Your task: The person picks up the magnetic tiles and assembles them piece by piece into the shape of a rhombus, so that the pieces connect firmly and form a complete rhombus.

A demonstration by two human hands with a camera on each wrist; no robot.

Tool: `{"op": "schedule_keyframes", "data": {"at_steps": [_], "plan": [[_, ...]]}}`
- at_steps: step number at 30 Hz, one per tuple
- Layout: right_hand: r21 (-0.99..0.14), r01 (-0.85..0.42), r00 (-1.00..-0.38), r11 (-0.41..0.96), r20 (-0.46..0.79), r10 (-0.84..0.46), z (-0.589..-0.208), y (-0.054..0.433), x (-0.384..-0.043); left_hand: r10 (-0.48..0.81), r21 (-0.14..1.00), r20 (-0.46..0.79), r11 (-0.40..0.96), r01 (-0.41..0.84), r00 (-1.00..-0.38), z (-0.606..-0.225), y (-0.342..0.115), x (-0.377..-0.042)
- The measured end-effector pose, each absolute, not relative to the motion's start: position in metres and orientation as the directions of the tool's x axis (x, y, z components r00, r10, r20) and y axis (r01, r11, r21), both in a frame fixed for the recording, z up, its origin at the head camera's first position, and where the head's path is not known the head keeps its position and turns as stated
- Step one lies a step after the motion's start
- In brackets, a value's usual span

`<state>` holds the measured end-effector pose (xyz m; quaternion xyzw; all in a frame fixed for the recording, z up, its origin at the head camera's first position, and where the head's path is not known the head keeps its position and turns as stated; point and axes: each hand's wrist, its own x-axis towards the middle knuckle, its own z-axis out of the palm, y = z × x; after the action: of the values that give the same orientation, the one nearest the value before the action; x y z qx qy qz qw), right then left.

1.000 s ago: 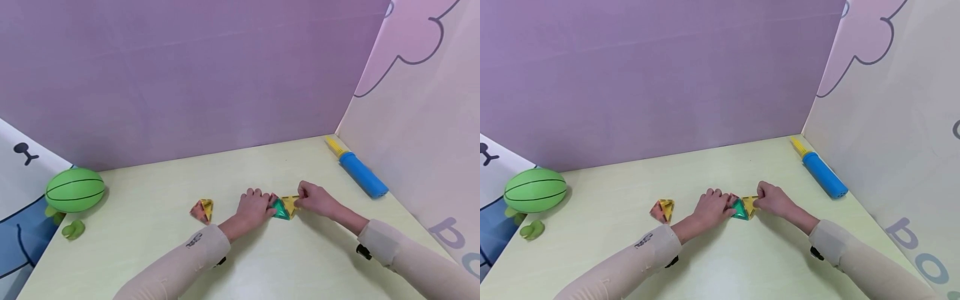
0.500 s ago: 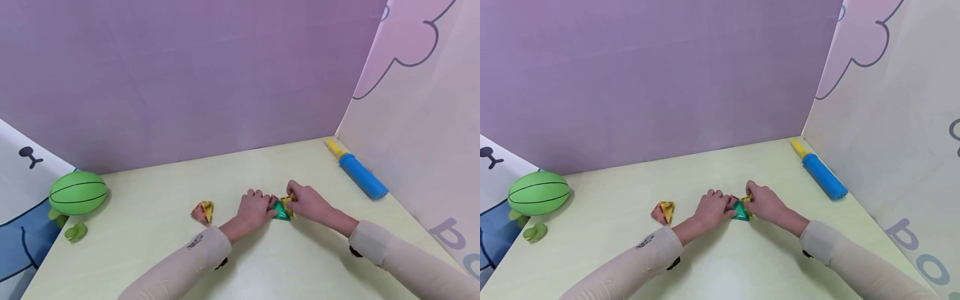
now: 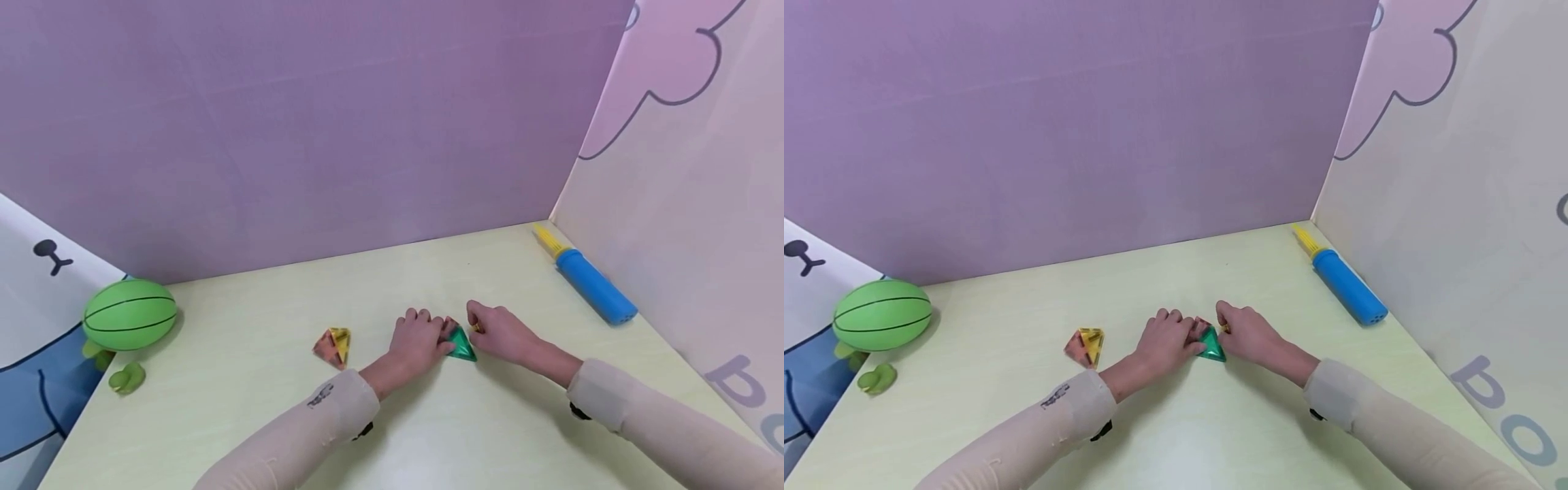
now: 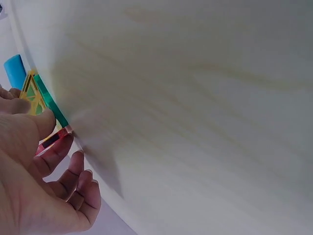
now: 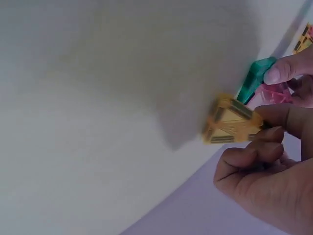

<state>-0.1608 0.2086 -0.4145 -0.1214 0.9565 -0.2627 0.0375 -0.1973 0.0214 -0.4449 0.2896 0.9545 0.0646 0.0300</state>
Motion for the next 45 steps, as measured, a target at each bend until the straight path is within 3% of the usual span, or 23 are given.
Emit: {"op": "schedule_keyframes", "data": {"at_steps": [9,21,32,45], "plan": [[-0.59,-0.239,-0.959,0.772,0.017,-0.284,-0.412,0.211,-0.16,0.553,0.138,-0.018,0.827,0.546,-0.833,-0.438,0.021,-0.197],[-0.517,-0.228,-0.968,0.825,0.031,-0.248,-0.419,0.213,-0.156,0.555,0.144,-0.01,0.824,0.548,-0.832,-0.439,0.022,-0.198],[-0.501,-0.169,-0.982,0.849,0.007,-0.191,-0.425,0.213,-0.153,0.609,0.163,0.024,0.78,0.604,-0.793,-0.44,0.018,-0.195],[-0.41,-0.2,-0.978,0.89,0.027,-0.208,-0.423,0.207,-0.152,0.637,0.12,0.061,0.76,0.639,-0.769,-0.439,0.021,-0.191]]}}
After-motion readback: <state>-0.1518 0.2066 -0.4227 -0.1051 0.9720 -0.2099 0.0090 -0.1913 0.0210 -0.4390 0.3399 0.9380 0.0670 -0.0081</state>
